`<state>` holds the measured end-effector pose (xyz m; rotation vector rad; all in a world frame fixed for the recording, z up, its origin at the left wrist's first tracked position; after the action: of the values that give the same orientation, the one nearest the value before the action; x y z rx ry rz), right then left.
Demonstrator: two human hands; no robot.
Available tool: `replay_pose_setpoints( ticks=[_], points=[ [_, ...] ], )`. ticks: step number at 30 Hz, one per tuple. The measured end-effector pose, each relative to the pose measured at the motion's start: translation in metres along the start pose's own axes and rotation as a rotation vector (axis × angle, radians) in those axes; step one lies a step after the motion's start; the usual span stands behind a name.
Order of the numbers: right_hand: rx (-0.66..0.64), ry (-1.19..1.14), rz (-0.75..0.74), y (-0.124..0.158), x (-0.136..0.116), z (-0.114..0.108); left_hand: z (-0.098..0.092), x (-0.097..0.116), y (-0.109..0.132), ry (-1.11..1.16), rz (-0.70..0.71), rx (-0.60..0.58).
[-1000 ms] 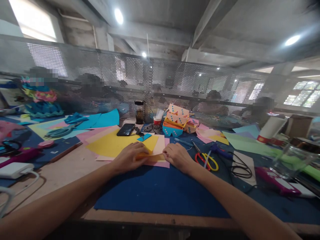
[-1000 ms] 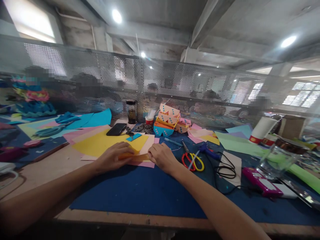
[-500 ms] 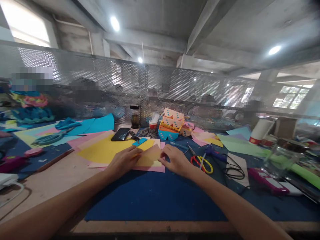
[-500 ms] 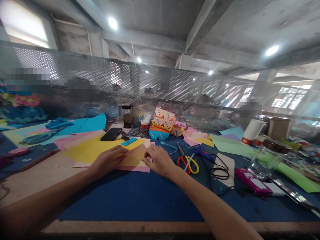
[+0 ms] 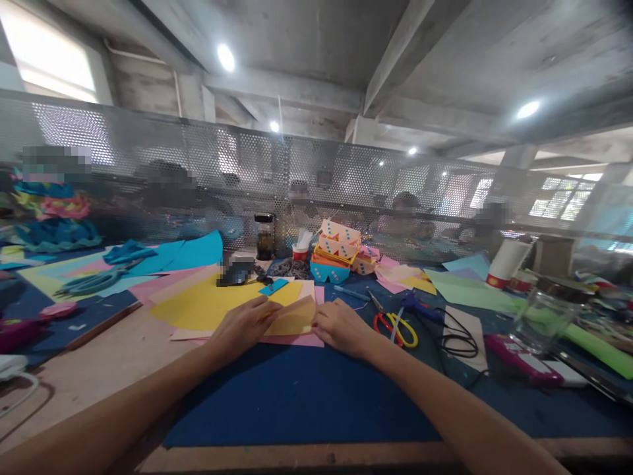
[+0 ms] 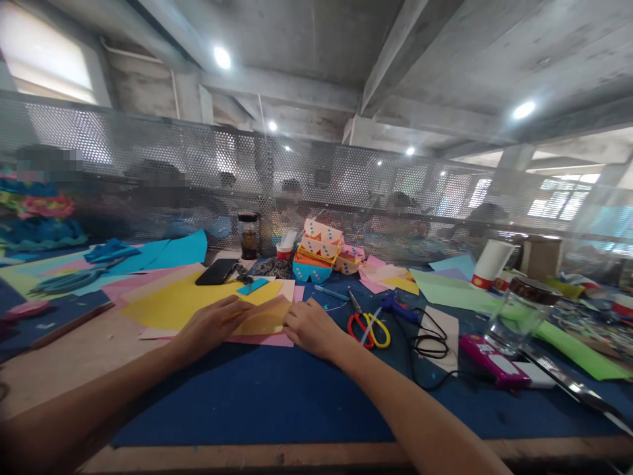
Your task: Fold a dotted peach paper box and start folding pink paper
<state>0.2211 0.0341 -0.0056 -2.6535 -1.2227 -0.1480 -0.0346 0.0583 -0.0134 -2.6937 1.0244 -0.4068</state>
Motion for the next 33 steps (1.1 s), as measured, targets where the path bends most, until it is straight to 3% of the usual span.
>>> replay_pose_setpoints(
  ticks=[11,15,25,33],
  points=[
    [0.154,-0.03,0.104,-0.004,0.003,-0.007,0.001,0.006,0.001,-0.012,0.131,-0.048],
    [0.176,-0.093,0.1,0.0,0.002,-0.015,0.001,0.005,0.0,-0.012,0.081,-0.005],
    [0.035,-0.187,0.029,0.008,0.004,-0.007,-0.001,0.002,0.0,-0.015,-0.049,0.073],
    [-0.02,-0.076,0.005,0.001,0.005,0.004,0.002,0.002,0.002,-0.098,0.053,0.001]
  ],
)
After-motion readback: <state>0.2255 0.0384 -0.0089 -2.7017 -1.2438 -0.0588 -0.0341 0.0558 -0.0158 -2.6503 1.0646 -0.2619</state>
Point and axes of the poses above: each hand's wrist, its own y-axis away from the middle knuckle, its own z-axis out of the palm, x = y × z, the point moved 2 cm from there along -y, towards the middle knuckle, and after that the axes turned 15 degrees about -x, right-handed, at the moved point
